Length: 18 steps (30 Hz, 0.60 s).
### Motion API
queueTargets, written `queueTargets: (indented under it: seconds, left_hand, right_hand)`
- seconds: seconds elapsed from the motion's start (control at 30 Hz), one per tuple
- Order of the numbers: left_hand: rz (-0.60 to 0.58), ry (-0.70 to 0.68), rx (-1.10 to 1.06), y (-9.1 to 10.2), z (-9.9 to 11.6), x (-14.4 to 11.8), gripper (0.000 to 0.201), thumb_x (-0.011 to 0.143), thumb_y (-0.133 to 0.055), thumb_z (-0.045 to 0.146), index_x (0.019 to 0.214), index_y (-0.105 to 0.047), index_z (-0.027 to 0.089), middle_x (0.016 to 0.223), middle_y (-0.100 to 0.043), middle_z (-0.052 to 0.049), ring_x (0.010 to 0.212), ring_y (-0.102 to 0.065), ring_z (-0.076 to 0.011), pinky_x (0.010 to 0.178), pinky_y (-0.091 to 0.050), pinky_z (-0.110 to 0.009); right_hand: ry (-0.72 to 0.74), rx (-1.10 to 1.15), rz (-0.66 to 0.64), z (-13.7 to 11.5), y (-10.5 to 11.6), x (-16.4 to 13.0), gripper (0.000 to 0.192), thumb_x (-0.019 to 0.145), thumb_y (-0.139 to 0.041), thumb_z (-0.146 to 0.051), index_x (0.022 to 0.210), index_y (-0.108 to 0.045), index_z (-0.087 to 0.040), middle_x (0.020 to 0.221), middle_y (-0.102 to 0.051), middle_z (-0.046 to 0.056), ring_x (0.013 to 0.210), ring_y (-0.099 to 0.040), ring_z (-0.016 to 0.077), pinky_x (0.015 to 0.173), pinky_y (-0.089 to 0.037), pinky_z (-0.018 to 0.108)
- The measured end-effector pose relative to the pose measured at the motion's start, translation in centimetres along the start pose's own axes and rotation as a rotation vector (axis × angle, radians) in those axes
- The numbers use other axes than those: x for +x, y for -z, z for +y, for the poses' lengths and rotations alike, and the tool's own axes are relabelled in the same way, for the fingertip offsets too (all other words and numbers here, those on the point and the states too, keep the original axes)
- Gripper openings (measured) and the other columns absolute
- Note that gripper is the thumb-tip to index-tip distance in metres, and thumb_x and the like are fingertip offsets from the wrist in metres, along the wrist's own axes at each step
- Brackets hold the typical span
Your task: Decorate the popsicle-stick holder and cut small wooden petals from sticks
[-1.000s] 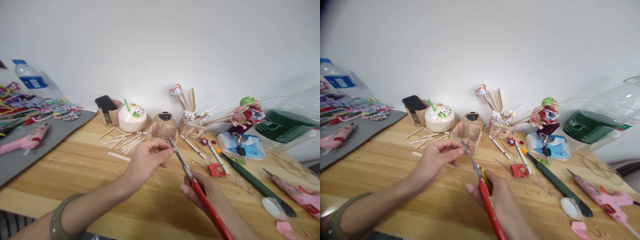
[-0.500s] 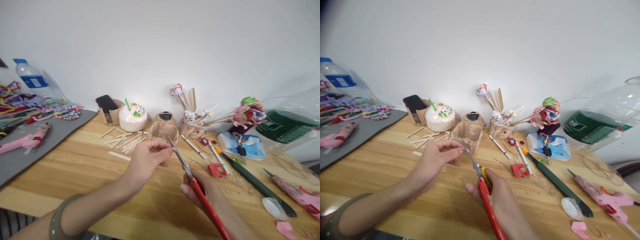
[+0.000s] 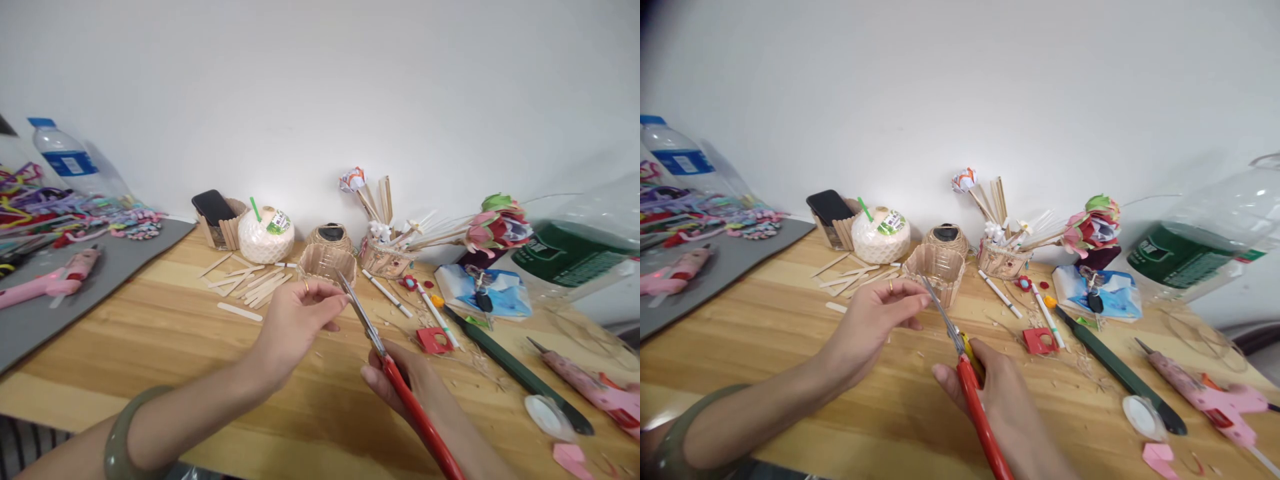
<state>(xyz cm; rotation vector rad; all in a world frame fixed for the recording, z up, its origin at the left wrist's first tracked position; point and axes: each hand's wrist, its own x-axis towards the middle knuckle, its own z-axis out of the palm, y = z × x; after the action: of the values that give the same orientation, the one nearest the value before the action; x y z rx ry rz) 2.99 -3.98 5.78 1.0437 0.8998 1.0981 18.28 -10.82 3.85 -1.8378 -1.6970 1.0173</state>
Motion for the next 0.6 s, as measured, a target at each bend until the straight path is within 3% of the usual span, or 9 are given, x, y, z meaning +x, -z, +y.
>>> queueTargets:
  seconds: [0.6]
  left_hand:
    - [-0.011,0.014,-0.001,0.06,0.09,-0.07,0.003,0.061,-0.069,0.016,0.058,-0.068,0.016,0.061,-0.065,0.002,0.062,-0.058,-0.0102,0.054,-0.050,-0.019]
  right_hand:
    - [-0.012,0.012,0.017,-0.15,0.19,-0.20,0.042,0.077,-0.048,-0.059,0.061,-0.036,-0.022,0.058,-0.034,-0.005,0.053,-0.034,0.0122,0.048,-0.027,0.025]
